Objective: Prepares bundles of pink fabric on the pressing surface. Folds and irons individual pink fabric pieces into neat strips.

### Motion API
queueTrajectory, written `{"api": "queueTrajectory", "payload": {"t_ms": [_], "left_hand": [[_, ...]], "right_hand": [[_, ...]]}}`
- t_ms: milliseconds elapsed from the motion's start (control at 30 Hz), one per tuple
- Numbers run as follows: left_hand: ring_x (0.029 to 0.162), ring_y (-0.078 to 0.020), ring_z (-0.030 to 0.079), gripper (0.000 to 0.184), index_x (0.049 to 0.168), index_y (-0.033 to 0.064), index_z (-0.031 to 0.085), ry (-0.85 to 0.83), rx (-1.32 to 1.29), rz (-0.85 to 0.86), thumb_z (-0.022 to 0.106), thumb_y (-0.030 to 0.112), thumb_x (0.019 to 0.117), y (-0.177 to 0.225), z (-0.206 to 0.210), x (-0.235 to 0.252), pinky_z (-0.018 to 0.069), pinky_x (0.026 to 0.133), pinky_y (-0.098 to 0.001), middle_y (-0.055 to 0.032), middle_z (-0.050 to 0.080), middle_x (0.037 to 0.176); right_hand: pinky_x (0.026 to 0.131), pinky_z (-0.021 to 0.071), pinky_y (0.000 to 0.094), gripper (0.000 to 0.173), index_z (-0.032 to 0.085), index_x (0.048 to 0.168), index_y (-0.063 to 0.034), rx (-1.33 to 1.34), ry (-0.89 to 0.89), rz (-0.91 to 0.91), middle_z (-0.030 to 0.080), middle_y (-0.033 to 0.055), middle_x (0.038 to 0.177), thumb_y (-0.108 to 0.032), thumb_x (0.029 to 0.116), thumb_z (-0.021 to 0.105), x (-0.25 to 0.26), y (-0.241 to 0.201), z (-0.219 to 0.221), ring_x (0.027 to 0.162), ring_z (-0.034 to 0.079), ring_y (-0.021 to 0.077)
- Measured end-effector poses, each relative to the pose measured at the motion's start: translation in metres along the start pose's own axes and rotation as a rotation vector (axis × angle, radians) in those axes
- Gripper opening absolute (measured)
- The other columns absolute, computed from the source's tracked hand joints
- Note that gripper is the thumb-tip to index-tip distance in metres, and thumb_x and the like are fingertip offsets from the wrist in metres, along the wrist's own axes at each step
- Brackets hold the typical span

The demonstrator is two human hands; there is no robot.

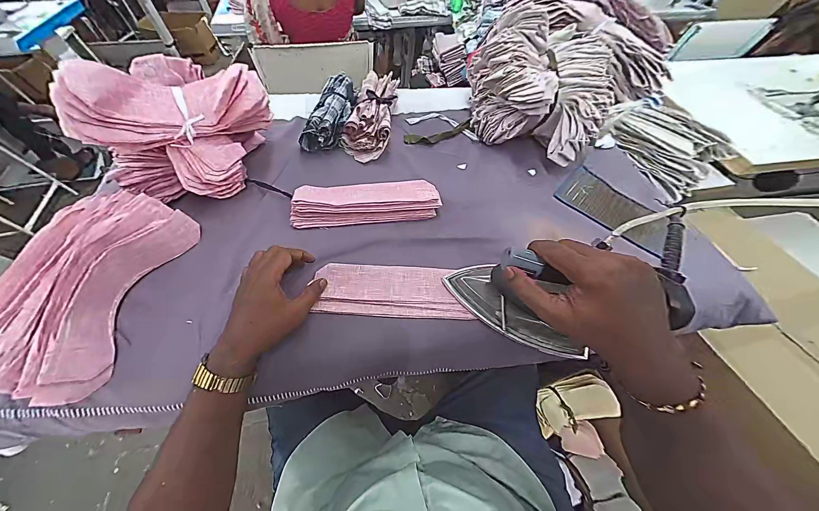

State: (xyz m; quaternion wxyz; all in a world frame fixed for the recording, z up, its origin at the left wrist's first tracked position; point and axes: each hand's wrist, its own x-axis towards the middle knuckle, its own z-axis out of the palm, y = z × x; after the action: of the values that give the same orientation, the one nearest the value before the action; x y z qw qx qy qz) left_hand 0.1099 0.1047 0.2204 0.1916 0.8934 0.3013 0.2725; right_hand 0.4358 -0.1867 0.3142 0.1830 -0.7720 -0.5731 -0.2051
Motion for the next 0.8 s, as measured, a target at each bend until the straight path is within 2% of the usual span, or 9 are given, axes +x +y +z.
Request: {"api": "queueTrajectory", "payload": {"t_ms": [133, 233, 367, 433, 467, 533, 633, 700, 800], "left_hand": [[0.104, -0.0068, 0.064, 0.028, 0.115, 0.0211, 0.075, 0.031, -0.132, 0.062, 0.059, 0.039, 0.1014, -0.001, -0.006, -0.003, 0.0529, 0.093, -0.0332, 0.007, 0.072, 0.109], [0.097, -0.0051, 0.07, 0.027, 0.115, 0.0143, 0.075, 0.058, -0.245, 0.089, 0.055, 0.028, 0.1056, 0.0, -0.008, -0.004, 0.0595, 0.088, -0.0277, 0.0035, 0.074, 0.105], [0.104, -0.0045, 0.069, 0.028, 0.115, 0.0138, 0.076, 0.062, -0.181, 0.146, 0.055, 0.027, 0.1053, 0.001, -0.004, 0.0, 0.0578, 0.095, -0.0285, 0.0028, 0.075, 0.11], [0.112, -0.0057, 0.067, 0.029, 0.119, 0.0144, 0.076, 0.013, -0.142, 0.181, 0.055, 0.028, 0.1047, 0.008, -0.001, 0.007, 0.0553, 0.102, -0.031, 0.0025, 0.074, 0.117], [0.115, -0.0065, 0.066, 0.03, 0.121, 0.0147, 0.075, -0.025, -0.128, 0.196, 0.055, 0.03, 0.1049, 0.012, 0.0, 0.012, 0.0543, 0.104, -0.0319, 0.0021, 0.073, 0.12], [0.114, -0.0085, 0.065, 0.034, 0.124, 0.017, 0.074, -0.121, -0.081, 0.206, 0.054, 0.037, 0.1054, 0.019, 0.003, 0.022, 0.0529, 0.102, -0.0348, 0.0017, 0.073, 0.118], [0.107, -0.0126, 0.065, 0.038, 0.124, 0.0225, 0.074, -0.269, -0.008, 0.18, 0.057, 0.046, 0.1006, 0.024, 0.005, 0.036, 0.0534, 0.096, -0.0396, 0.001, 0.072, 0.11], [0.101, -0.0124, 0.065, 0.032, 0.116, 0.0236, 0.077, -0.344, -0.018, 0.168, 0.062, 0.045, 0.0975, 0.025, 0.001, 0.041, 0.0544, 0.092, -0.0397, 0.0017, 0.071, 0.104], [0.097, -0.0109, 0.065, 0.026, 0.106, 0.0213, 0.078, -0.398, -0.054, 0.154, 0.067, 0.042, 0.0942, 0.03, -0.007, 0.04, 0.0553, 0.088, -0.0383, 0.0028, 0.07, 0.1]], "right_hand": [[0.049, 0.0429, 0.0439, 0.049, 0.07, 0.085, -0.0155, 0.059, 0.041, -0.013, 0.059, 0.0024, 0.065, -0.062, 0.0936, 0.058, 0.017, 0.013, 0.002, 0.059, 0.06, 0.021], [0.048, 0.0432, 0.0506, 0.053, 0.066, 0.081, -0.01, -0.002, 0.083, 0.082, 0.058, 0.0092, 0.064, -0.061, 0.0949, 0.057, 0.036, 0.039, 0.01, 0.058, 0.06, 0.0292], [0.057, 0.0486, 0.0617, 0.062, 0.07, 0.101, -0.0045, -0.202, 0.089, 0.276, 0.066, 0.0213, 0.082, -0.063, 0.1002, 0.047, 0.047, 0.064, 0.038, 0.075, 0.067, 0.0441], [0.072, 0.0499, 0.0652, 0.055, 0.071, 0.11, -0.0037, -0.204, 0.18, 0.284, 0.07, 0.0234, 0.1, -0.054, 0.1005, 0.052, 0.047, 0.064, 0.049, 0.091, 0.068, 0.0458], [0.088, 0.0489, 0.0657, 0.049, 0.072, 0.118, -0.0041, -0.139, 0.221, 0.243, 0.07, 0.0225, 0.117, -0.047, 0.1006, 0.057, 0.044, 0.056, 0.052, 0.107, 0.066, 0.0437], [0.107, 0.0449, 0.0572, 0.037, 0.074, 0.12, -0.0067, 0.076, 0.243, 0.111, 0.066, 0.0161, 0.134, -0.036, 0.1005, 0.062, 0.033, 0.03, 0.064, 0.128, 0.06, 0.0341], [0.103, 0.0552, 0.045, 0.037, 0.075, 0.121, -0.0082, 0.371, -0.004, -0.032, 0.073, 0.0087, 0.126, -0.033, 0.1029, 0.055, 0.008, -0.008, 0.083, 0.12, 0.068, 0.0217], [0.097, 0.0541, 0.049, 0.042, 0.075, 0.119, -0.0085, 0.352, -0.124, -0.052, 0.074, 0.0068, 0.123, -0.038, 0.1056, 0.048, -0.008, -0.022, 0.09, 0.115, 0.068, 0.0243], [0.086, 0.0512, 0.0511, 0.04, 0.077, 0.11, -0.0116, 0.277, -0.065, -0.065, 0.076, 0.0025, 0.115, -0.037, 0.1064, 0.047, -0.024, -0.031, 0.091, 0.106, 0.069, 0.0245]]}}
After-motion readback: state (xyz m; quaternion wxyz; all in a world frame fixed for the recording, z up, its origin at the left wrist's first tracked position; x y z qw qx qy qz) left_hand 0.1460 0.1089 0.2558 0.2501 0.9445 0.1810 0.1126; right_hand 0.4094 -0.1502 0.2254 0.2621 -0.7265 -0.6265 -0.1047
